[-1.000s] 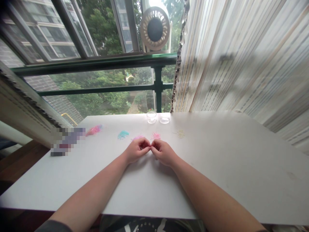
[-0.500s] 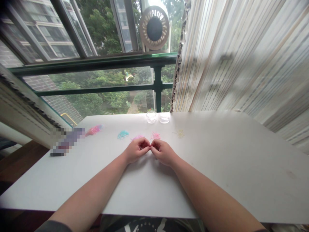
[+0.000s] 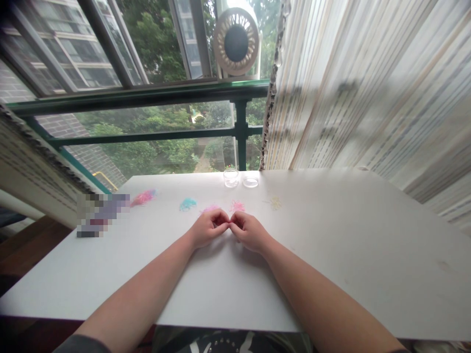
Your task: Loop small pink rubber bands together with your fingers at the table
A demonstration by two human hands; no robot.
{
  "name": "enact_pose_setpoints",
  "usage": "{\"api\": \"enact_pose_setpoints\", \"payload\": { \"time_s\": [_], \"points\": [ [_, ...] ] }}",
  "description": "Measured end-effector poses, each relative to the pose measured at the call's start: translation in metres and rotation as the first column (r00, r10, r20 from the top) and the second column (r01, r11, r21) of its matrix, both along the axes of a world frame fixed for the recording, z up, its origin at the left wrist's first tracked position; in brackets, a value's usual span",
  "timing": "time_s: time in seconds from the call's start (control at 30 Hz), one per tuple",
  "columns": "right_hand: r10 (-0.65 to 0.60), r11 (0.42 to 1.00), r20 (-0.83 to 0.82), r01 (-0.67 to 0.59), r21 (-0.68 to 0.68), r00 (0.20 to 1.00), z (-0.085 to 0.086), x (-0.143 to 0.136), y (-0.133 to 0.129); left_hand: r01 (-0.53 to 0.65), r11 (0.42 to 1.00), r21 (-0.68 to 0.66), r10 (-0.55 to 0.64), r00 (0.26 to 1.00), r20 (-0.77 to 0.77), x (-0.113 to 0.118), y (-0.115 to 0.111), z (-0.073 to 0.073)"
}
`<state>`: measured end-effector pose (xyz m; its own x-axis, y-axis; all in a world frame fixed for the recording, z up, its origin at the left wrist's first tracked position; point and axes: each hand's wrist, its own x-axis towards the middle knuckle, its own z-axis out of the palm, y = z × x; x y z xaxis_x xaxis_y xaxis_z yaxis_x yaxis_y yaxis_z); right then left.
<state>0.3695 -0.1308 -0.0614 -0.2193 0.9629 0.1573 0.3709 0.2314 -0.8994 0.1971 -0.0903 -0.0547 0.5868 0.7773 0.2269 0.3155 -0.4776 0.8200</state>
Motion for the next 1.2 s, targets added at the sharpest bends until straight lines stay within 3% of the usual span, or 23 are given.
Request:
{"api": "enact_pose_setpoints", "payload": {
  "time_s": [1.2],
  "points": [
    [0.002, 1.000, 0.012, -0.002, 0.018, 1.000, -0.0011, 0.0009, -0.0003, -0.011, 1.000, -0.007, 0.011, 1.000, 0.002, 0.0013, -0.0017, 0.0023]
  ]
}}
